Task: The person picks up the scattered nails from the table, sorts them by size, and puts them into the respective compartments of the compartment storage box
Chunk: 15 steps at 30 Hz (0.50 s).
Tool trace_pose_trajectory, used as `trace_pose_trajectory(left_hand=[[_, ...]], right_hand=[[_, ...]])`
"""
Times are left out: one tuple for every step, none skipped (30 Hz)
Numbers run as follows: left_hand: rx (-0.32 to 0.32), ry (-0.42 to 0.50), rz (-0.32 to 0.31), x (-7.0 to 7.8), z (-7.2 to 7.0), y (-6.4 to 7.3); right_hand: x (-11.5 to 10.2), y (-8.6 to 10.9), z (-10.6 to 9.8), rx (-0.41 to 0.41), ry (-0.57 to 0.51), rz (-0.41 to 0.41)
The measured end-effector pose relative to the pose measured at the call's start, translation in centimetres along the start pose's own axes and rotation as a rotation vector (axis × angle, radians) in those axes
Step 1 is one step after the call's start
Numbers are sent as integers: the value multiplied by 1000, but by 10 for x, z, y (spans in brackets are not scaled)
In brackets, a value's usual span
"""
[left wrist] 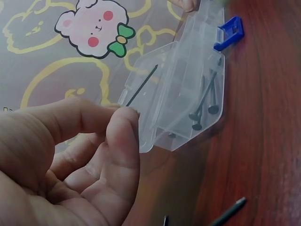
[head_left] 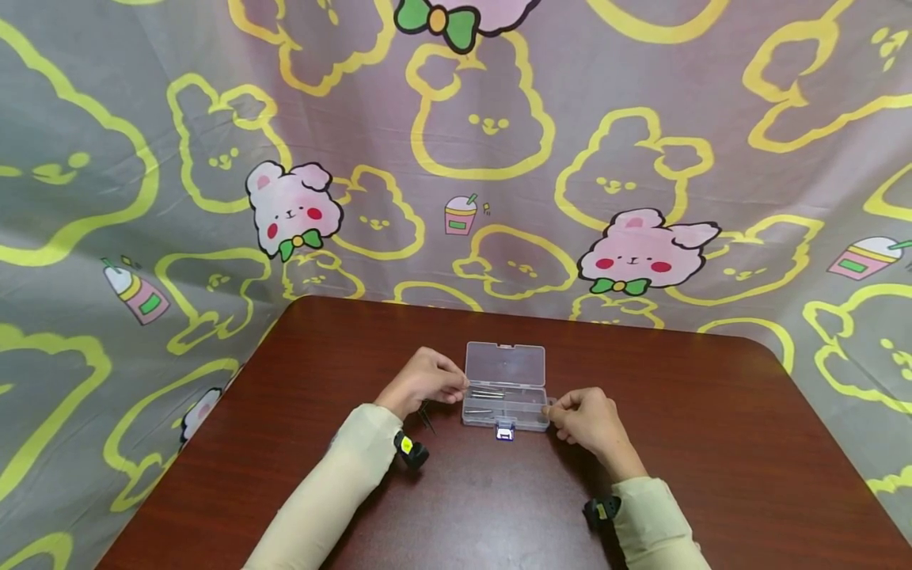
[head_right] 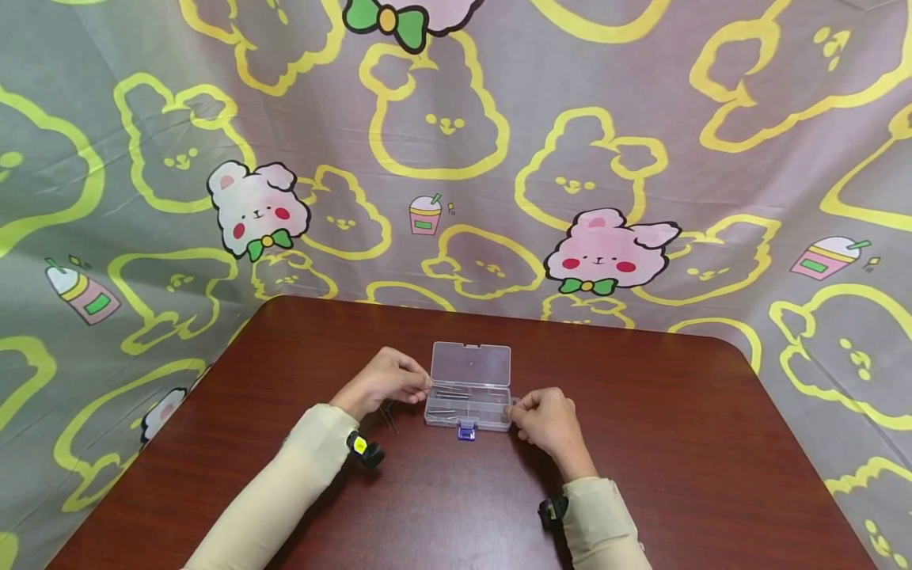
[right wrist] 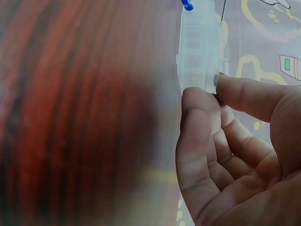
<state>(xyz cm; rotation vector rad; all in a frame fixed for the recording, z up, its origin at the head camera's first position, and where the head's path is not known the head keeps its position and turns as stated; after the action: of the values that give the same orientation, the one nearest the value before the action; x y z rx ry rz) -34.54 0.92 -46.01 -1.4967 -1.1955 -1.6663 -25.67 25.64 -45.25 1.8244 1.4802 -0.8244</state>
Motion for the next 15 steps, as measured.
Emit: trace_pose_trajectory(left_hand=[[-2,2,-3,0,1,0],[-5,0,-5,0,2,-1],[-6,-4,-6,0,3,-2],[-9,-9,-5,0,4,-2],[-10,-14,-3,1,5,-2],[-12,-19,-3,1,6,-3],[-14,-25,-2,2,7,-3],[-14,-29,-1,2,8,-3],[-15,-36,2,3,8,-3],[-13,-40,0,4,9,-3],[-12,-43,-5,4,10,-3],[-12,-45,-10,4,10,-3],[-11,-49,-10,4,11,-3],[-12,-53,-9,4,12,-3],[-13,-62,-5,5,13,-3]], right_hand=[[0,0,0,0,-2,-1],[-1,0,0,-1,-6,-3],[-1,0,0,-1,-10,-4],[-1,0,0,-1,-13,-4],[-1,0,-1,-1,-15,-5],[-1,0,-1,0,-16,-6],[-1,0,-1,1,-15,-7],[-1,0,-1,1,-14,-8],[-1,1,-1,2,-14,-9],[-1,1,-1,3,-13,-9],[-1,1,-1,3,-13,-11],[-1,1,-1,2,-13,-11],[0,1,0,1,-14,-12],[0,1,0,1,-15,-12],[0,1,0,1,-17,-13]])
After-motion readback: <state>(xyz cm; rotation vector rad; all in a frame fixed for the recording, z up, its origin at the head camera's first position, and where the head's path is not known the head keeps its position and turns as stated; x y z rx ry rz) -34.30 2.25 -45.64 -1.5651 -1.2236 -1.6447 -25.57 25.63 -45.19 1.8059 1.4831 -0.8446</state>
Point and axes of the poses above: each hand's wrist, its own y-axis away from the middle knuckle, its own z-axis out of the palm, x = y × z, the point moved 10 cm from there along -y, towards the middle knuckle
